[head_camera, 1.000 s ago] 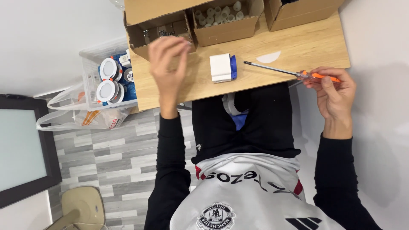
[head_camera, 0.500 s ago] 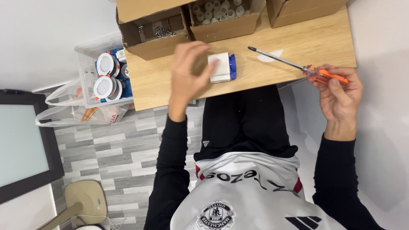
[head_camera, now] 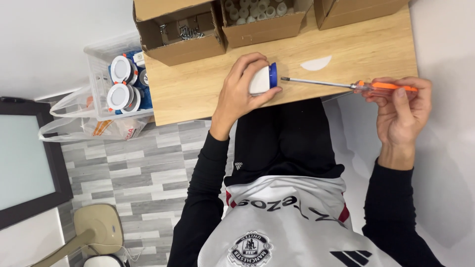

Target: The person assembles electrical components by inserting a white plastic housing into a blue plastic base. They use a screwdriver to tighten screws on the side of the assembly, securing the two parts together. The person handles the components and the tool with both hands on a wooden table.

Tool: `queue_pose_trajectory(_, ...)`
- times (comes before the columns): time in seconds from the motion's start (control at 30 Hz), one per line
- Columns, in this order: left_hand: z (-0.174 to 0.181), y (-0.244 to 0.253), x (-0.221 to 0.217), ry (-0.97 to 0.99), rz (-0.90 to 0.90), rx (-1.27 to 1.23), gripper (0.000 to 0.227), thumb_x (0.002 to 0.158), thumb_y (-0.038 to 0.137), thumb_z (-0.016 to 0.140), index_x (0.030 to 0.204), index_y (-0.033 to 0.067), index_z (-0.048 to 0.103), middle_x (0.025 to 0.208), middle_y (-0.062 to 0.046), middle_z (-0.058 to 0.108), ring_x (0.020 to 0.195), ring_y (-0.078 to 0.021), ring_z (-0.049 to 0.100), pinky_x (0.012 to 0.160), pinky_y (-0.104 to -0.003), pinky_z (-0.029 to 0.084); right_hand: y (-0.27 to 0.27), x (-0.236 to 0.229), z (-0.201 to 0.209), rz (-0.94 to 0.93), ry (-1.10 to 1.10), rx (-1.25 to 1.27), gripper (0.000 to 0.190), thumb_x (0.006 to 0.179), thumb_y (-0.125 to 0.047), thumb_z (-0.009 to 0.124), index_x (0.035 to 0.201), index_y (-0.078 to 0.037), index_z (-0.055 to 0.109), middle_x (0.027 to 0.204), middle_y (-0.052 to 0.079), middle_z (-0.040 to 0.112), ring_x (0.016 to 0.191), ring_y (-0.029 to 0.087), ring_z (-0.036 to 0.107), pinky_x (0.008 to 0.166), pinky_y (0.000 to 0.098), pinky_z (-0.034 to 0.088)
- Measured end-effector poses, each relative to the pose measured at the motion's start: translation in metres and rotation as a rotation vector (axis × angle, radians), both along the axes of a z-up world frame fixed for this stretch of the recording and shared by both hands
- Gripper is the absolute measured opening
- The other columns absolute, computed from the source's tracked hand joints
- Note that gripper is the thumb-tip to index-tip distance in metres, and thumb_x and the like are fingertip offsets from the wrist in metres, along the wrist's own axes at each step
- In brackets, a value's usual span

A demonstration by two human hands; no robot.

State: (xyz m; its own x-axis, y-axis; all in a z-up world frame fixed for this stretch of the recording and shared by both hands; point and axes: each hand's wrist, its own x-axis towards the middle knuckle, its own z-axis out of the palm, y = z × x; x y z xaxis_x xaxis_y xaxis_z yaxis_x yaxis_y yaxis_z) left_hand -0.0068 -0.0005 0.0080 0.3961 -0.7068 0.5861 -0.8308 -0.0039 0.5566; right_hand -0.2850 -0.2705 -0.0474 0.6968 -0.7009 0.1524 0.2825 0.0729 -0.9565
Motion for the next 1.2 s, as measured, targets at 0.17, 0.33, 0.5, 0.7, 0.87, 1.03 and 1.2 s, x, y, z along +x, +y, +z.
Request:
queue_pose_trajectory(0.17, -0.008, 0.002, -0.001, -0.066, -0.056, -0.031, 0.054, 0.102, 0.03, 0.091, 0.135, 0.0, 0.06, 0.138, -0.021, 0.06, 0.129, -0.0383, 0.065, 0.114, -0.051, 0.06, 0.001, -0.003, 0.001, -0.002, -0.012, -0.015, 0.02, 0.125, -0.022, 0.058, 0.133, -0.008, 0.046, 0.133, 0.031, 0.068, 0.104, 0.041, 0.075, 0.092, 0.0405, 0.069)
queue_pose_trajectory(0.33, -0.008, 0.0, 0.0, -0.073, -0.09, -0.059, 0.046, 0.101, 0.027, 0.092, 0.126, 0.0026, 0.062, 0.143, -0.022, 0.059, 0.134, -0.0423, 0.062, 0.117, -0.056, 0.058, -0.002, 0.0, 0.008, 0.003, -0.024, -0.054, 0.02, 0.126, -0.022, 0.056, 0.133, -0.008, 0.045, 0.131, 0.031, 0.068, 0.104, 0.046, 0.075, 0.091, 0.0432, 0.069)
queue_pose_trajectory(0.5, -0.009, 0.001, 0.0, -0.109, -0.089, -0.067, 0.035, 0.103, 0.023, 0.09, 0.116, 0.0034, 0.065, 0.144, -0.019, 0.062, 0.135, -0.0423, 0.063, 0.117, -0.056, 0.058, 0.001, -0.001, 0.009, -0.011, -0.019, -0.089, 0.02, 0.126, -0.021, 0.055, 0.132, -0.006, 0.043, 0.13, 0.033, 0.066, 0.096, 0.043, 0.072, 0.09, 0.0477, 0.069)
queue_pose_trajectory(0.7, -0.007, 0.002, -0.001, -0.124, -0.093, -0.063, 0.031, 0.102, 0.02, 0.089, 0.118, 0.0048, 0.067, 0.143, -0.016, 0.067, 0.132, -0.0404, 0.065, 0.112, -0.052, 0.059, 0.005, -0.001, 0.004, 0.014, -0.018, -0.1, 0.015, 0.125, -0.016, 0.053, 0.131, -0.006, 0.043, 0.129, 0.035, 0.064, 0.101, 0.054, 0.072, 0.088, 0.0503, 0.068)
queue_pose_trajectory(0.87, -0.009, 0.001, 0.002, -0.13, -0.102, -0.077, 0.026, 0.107, 0.023, 0.084, 0.118, 0.005, 0.069, 0.144, -0.015, 0.067, 0.13, -0.0405, 0.067, 0.107, -0.052, 0.06, 0.005, 0.003, 0.004, 0.038, -0.014, -0.145, 0.016, 0.127, -0.018, 0.051, 0.132, -0.006, 0.041, 0.128, 0.034, 0.063, 0.096, 0.049, 0.07, 0.091, 0.0572, 0.068)
queue_pose_trajectory(1.03, -0.01, -0.001, 0.005, -0.13, -0.108, -0.084, 0.024, 0.105, 0.021, 0.084, 0.117, 0.0055, 0.07, 0.143, -0.016, 0.067, 0.13, -0.04, 0.066, 0.108, -0.052, 0.059, 0.006, 0.005, 0.007, 0.038, -0.005, -0.136, 0.016, 0.126, -0.018, 0.052, 0.131, -0.007, 0.042, 0.127, 0.032, 0.064, 0.089, 0.045, 0.07, 0.093, 0.0601, 0.068)
queue_pose_trajectory(1.2, -0.008, 0.001, 0.003, -0.065, -0.112, -0.057, 0.021, 0.107, 0.018, 0.08, 0.119, 0.0077, 0.067, 0.142, -0.016, 0.066, 0.127, -0.0405, 0.065, 0.107, -0.053, 0.058, 0.005, 0.002, 0.001, 0.022, 0.016, -0.139, 0.015, 0.127, -0.016, 0.049, 0.133, -0.005, 0.04, 0.128, 0.035, 0.062, 0.101, 0.056, 0.071, 0.087, 0.0565, 0.069)
